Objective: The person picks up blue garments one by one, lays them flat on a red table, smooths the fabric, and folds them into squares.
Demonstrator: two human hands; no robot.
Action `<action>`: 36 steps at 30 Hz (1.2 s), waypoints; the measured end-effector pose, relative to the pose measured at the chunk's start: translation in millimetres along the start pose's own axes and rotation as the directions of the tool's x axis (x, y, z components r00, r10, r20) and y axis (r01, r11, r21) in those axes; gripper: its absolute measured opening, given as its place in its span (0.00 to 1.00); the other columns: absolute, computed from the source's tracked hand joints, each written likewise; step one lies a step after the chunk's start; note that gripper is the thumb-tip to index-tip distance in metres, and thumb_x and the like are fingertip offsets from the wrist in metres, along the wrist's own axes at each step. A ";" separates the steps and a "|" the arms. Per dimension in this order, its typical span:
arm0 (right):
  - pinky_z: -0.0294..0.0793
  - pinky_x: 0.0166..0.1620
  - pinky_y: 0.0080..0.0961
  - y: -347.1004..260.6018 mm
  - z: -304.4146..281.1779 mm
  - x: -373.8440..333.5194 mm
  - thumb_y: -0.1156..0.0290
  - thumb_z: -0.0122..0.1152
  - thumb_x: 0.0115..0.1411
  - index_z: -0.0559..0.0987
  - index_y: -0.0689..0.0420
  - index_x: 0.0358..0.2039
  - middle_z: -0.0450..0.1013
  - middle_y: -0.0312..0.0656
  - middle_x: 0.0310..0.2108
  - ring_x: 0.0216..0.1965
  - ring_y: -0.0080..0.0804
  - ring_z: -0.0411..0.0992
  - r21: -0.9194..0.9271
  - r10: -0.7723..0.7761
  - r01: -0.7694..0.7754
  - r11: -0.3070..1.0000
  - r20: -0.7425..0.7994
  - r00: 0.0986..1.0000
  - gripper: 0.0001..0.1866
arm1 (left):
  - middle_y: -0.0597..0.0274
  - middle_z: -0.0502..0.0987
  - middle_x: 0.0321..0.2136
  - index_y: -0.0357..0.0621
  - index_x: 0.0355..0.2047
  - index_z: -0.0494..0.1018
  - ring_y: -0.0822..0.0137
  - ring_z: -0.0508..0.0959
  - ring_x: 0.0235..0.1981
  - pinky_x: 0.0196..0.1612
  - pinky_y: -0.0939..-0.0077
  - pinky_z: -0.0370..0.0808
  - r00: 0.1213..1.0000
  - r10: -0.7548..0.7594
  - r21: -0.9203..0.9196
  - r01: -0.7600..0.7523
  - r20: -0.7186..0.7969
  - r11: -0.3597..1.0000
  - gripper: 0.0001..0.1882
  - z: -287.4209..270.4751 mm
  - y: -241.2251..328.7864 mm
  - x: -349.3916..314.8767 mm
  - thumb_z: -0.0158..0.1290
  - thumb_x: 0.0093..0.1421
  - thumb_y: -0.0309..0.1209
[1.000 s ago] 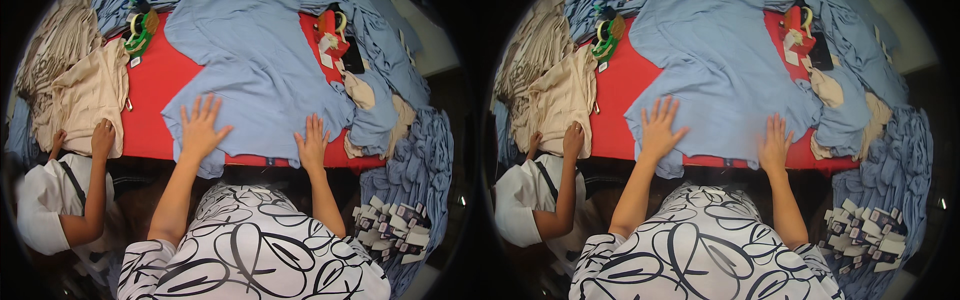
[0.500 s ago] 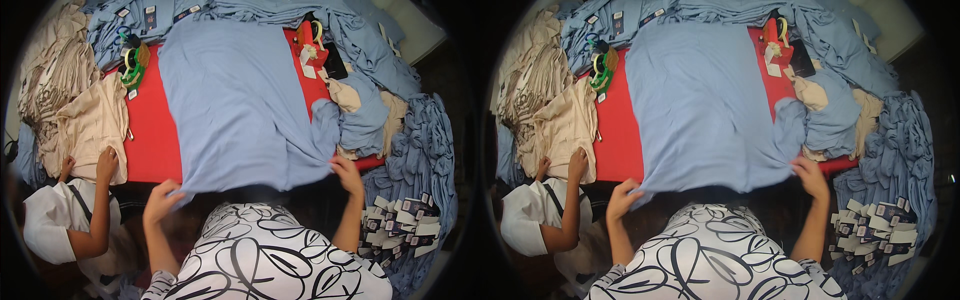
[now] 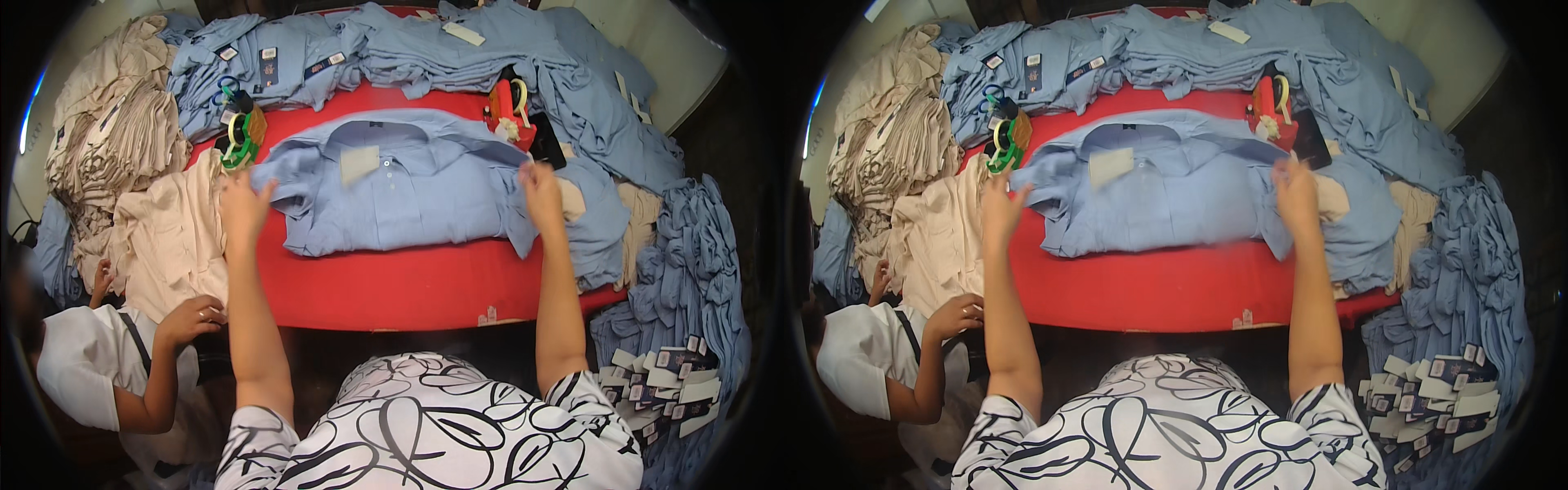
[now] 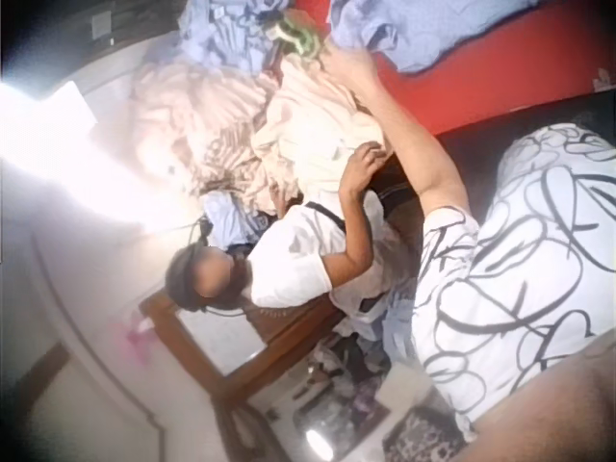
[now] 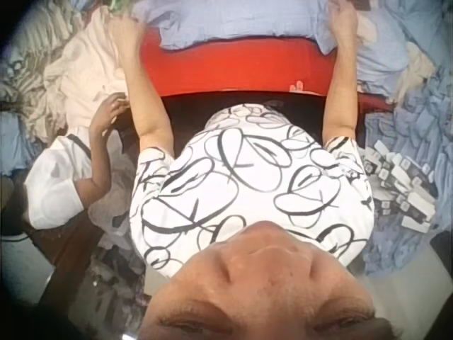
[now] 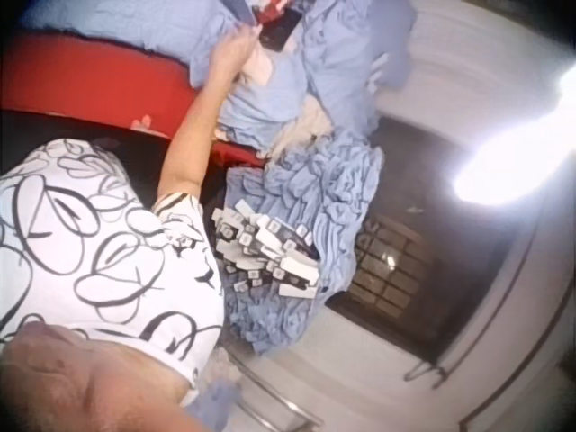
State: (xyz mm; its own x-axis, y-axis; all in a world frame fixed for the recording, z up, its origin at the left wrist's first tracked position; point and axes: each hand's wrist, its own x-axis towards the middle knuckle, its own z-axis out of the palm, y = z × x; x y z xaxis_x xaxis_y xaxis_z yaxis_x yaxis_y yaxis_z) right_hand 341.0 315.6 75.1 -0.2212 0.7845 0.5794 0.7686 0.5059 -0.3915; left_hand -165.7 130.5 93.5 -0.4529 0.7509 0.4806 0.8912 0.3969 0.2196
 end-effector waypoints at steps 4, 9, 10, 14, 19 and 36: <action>0.79 0.35 0.28 -29.5 -8.3 -77.6 0.73 0.54 0.65 0.78 0.66 0.44 0.78 0.44 0.35 0.30 0.32 0.78 0.291 0.304 -0.780 0.554 0.802 0.515 0.12 | 0.48 0.75 0.43 0.39 0.47 0.74 0.48 0.76 0.46 0.46 0.56 0.74 0.902 -0.056 -0.158 0.135 0.427 0.978 0.25 -1.7 33.5 -70.3 0.62 0.56 0.44; 0.78 0.37 0.24 -23.0 11.7 -112.9 0.75 0.52 0.66 0.77 0.66 0.49 0.77 0.41 0.38 0.31 0.25 0.76 0.432 0.398 -0.731 0.529 0.635 0.663 0.13 | 0.48 0.77 0.42 0.38 0.47 0.74 0.48 0.77 0.44 0.45 0.58 0.74 0.922 -0.106 -0.282 0.221 0.372 0.933 0.24 19.6 16.7 -105.6 0.63 0.55 0.40; 0.78 0.38 0.26 -19.9 13.1 -113.5 0.75 0.52 0.66 0.77 0.65 0.50 0.77 0.42 0.40 0.32 0.28 0.76 0.415 0.420 -0.697 0.585 0.580 0.698 0.14 | 0.48 0.77 0.42 0.37 0.46 0.74 0.48 0.78 0.43 0.45 0.58 0.74 0.916 -0.116 -0.321 0.251 0.385 0.913 0.24 19.8 15.4 -105.5 0.64 0.54 0.39; 0.73 0.44 0.35 -16.9 19.4 -99.0 0.72 0.55 0.65 0.76 0.64 0.51 0.73 0.49 0.44 0.37 0.40 0.73 0.104 0.375 -0.374 0.921 0.017 0.927 0.16 | 0.47 0.79 0.37 0.36 0.46 0.74 0.50 0.80 0.40 0.44 0.60 0.75 0.862 -0.236 -0.360 0.416 0.448 0.835 0.25 22.4 7.1 -103.5 0.67 0.51 0.37; 0.70 0.44 0.38 -7.3 28.1 -84.8 0.66 0.62 0.62 0.75 0.61 0.42 0.71 0.49 0.39 0.39 0.45 0.70 -0.059 0.345 -0.343 0.937 0.009 0.939 0.14 | 0.49 0.80 0.32 0.34 0.42 0.75 0.54 0.80 0.34 0.40 0.63 0.75 0.884 -0.232 -0.314 0.373 0.405 0.873 0.24 25.4 3.0 -106.2 0.67 0.50 0.37; 0.65 0.36 0.16 -36.6 -91.5 -38.7 0.75 0.62 0.58 0.76 0.60 0.32 0.71 0.31 0.31 0.31 0.18 0.66 0.488 0.439 -0.647 0.586 0.480 0.760 0.04 | 0.75 0.69 0.25 0.39 0.34 0.73 0.77 0.67 0.27 0.30 0.79 0.64 0.904 -0.129 -0.624 0.379 0.408 0.683 0.10 -59.7 -20.6 -62.1 0.54 0.67 0.34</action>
State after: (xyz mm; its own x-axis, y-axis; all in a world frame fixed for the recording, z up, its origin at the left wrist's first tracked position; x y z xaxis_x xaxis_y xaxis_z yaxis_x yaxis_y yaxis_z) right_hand 376.4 233.9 132.4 -0.1182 0.9902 -0.0749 0.3005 -0.0362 -0.9531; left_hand -154.4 44.1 109.8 -0.5345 0.8430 0.0598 0.4534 0.2264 0.8621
